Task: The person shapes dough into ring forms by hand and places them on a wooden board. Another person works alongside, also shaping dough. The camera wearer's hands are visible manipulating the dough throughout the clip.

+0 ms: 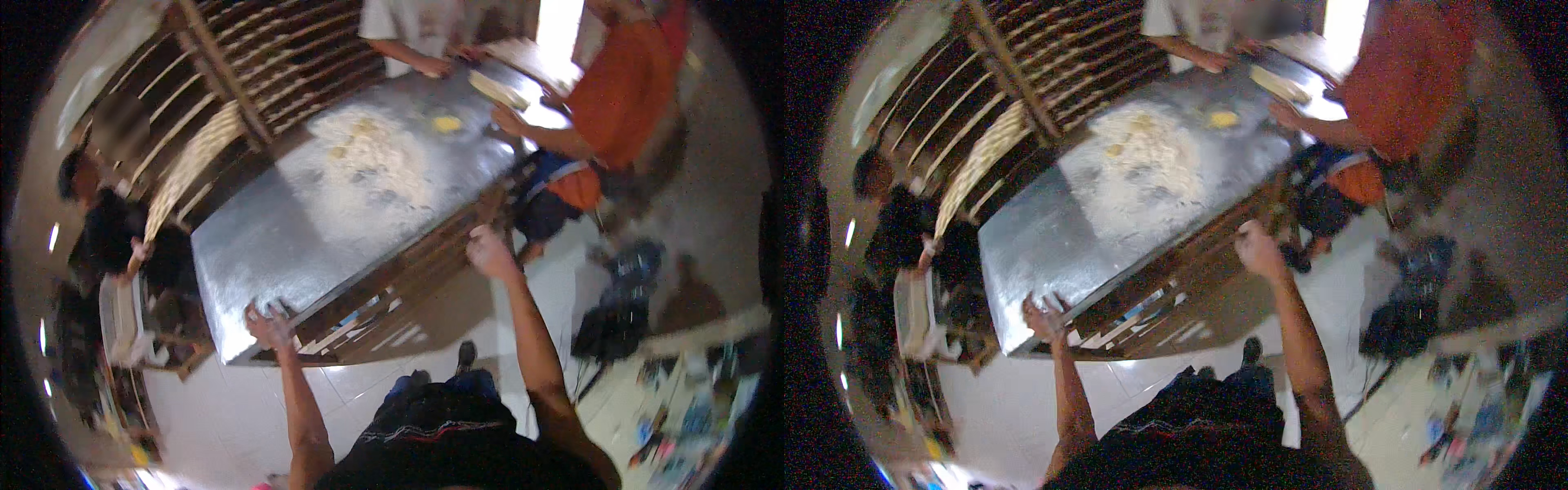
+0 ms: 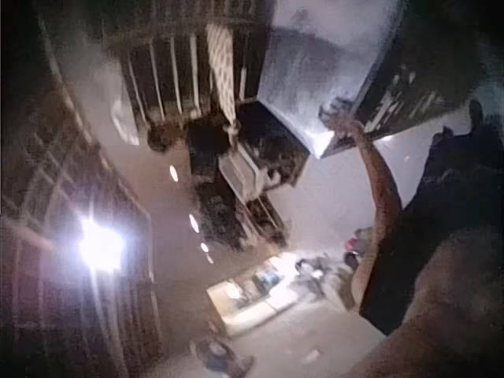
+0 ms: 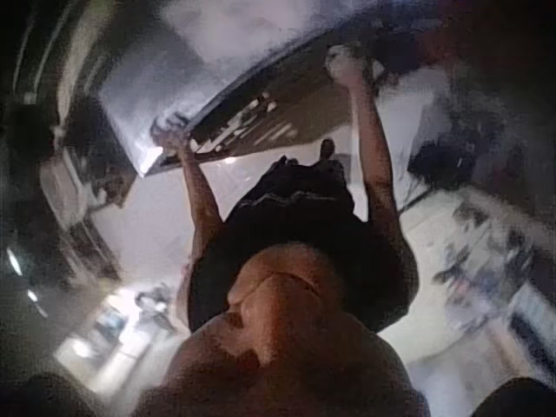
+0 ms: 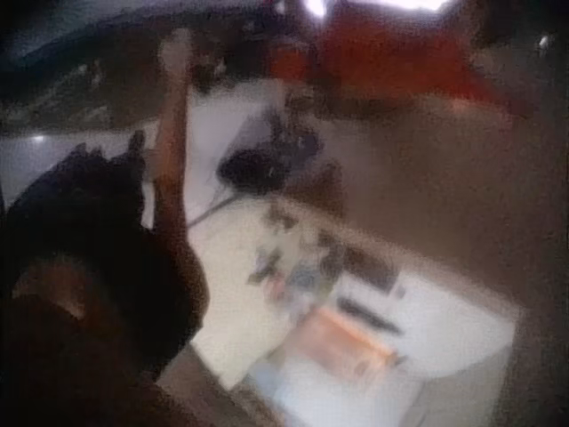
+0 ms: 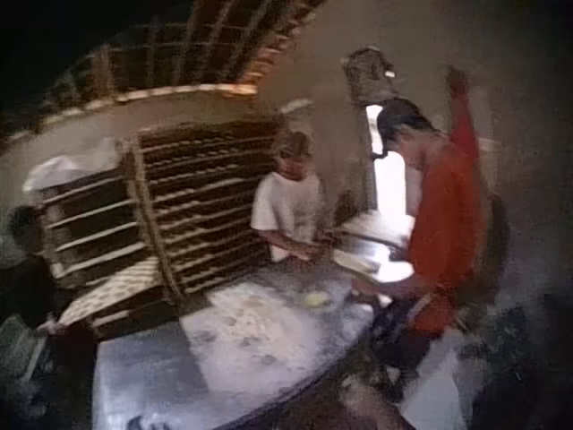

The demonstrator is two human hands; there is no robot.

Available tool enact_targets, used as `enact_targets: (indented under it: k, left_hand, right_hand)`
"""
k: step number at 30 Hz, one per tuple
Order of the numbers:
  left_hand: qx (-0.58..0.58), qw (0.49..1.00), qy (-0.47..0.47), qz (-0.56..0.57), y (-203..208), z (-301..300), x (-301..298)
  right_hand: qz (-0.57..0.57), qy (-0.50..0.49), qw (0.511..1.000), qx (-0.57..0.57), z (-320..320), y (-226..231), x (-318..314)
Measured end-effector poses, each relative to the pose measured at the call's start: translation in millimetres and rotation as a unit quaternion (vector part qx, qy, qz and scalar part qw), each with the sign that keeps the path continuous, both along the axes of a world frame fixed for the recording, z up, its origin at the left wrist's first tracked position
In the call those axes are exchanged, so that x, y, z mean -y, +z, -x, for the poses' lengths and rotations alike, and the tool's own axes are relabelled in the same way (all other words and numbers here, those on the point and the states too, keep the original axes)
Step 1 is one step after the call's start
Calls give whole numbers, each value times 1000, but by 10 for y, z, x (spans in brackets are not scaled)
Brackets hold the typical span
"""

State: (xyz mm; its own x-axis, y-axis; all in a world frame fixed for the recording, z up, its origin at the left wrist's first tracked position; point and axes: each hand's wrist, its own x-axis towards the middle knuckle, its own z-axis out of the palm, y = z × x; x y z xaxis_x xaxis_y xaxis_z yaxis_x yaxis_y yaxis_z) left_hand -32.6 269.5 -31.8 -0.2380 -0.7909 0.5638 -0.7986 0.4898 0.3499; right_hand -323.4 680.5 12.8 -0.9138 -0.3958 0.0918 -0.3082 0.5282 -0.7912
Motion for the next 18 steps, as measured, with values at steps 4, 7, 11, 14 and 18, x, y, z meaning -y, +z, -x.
enact_targets:
  k: [4,7,11,14,18]
  left_hand:
    - [143,983,33,-110,-148,-258,648]
    - [249,965,85,0,-316,-340,686]
    - [302,949,86,2,-398,-375,865]
    - [328,938,100,-48,-548,-295,1113]
    - [261,957,128,-13,-822,-78,1252]
  right_hand:
    - [11,54,980,194,-978,-1961,-649]
    - [-130,-125,951,250,-2282,-2938,-1584]
    - [-161,-362,765,507,-3931,-3102,-2529]
    - [305,-633,553,448,-4817,-3024,-2819]
    - [168,-671,640,335,-5249,-3334,-2955]
